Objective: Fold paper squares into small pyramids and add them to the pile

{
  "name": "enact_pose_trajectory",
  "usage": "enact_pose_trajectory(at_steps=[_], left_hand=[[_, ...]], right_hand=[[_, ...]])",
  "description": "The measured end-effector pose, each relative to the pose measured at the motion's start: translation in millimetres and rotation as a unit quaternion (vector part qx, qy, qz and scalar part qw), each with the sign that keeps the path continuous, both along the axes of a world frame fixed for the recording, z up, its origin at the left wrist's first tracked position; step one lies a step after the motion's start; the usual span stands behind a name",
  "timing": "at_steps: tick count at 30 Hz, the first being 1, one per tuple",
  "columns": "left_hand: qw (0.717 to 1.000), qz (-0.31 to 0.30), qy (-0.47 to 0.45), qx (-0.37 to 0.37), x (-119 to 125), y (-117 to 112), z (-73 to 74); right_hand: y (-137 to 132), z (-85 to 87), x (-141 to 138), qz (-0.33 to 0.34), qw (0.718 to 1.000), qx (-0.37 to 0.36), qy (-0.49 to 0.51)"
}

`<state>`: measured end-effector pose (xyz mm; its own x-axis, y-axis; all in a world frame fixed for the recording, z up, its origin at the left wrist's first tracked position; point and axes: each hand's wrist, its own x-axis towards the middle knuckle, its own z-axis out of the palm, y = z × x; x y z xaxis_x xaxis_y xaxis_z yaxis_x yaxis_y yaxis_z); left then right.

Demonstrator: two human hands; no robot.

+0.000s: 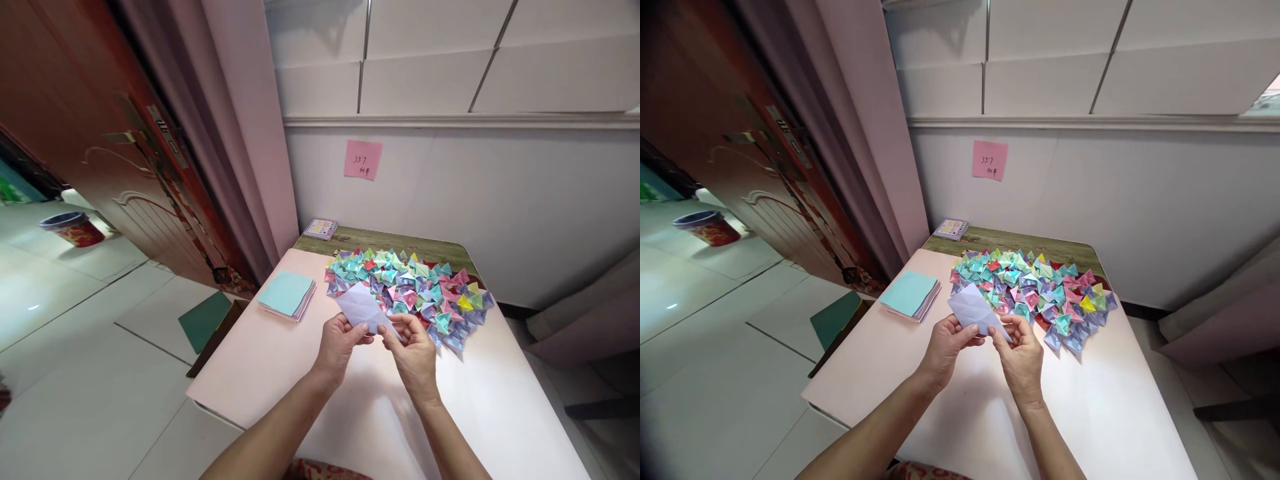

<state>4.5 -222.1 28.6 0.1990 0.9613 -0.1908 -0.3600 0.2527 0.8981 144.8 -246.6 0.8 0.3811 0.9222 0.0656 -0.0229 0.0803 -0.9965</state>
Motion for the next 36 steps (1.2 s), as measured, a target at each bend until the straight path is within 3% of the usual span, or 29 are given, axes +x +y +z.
enact_pose_trajectory(at_steps=[6, 10, 14, 19, 22, 26, 29, 36], left_hand=[[0.997, -0.048, 0.051, 0.044, -6, -1, 0.1], [0.997, -0.062, 0.044, 0.029, -8, -1, 1.5], [0.998, -0.014, -0.035, -0.043, -13, 6, 1.5], [0.98, -0.024, -0.155, -0.121, -11, 9, 0.3], [0.973, -0.022, -0.182, -0.143, -4, 6, -1.6], [0.981, -0.001, -0.145, -0.131, 5, 2, -5.7], [0.994, 0.04, -0.072, -0.069, 8, 0, -7.6], [0.998, -0.032, 0.045, 0.022, -4, -2, -2.8]], right_hand=[[-2, 3.6, 6, 0.131, 0.988, -0.061, 0.056], [-6, 6.7, 7, 0.15, 0.983, -0.069, 0.079], [-10, 9.8, 6, 0.17, 0.978, -0.088, 0.081], [-12, 12.2, 5, 0.191, 0.972, -0.102, 0.091], [-13, 13.0, 4, 0.194, 0.972, -0.101, 0.082], [-13, 13.1, 3, 0.182, 0.978, -0.08, 0.058], [-11, 10.8, 4, 0.173, 0.981, -0.067, 0.046], [-2, 1.3, 7, 0.113, 0.992, -0.045, 0.021]])
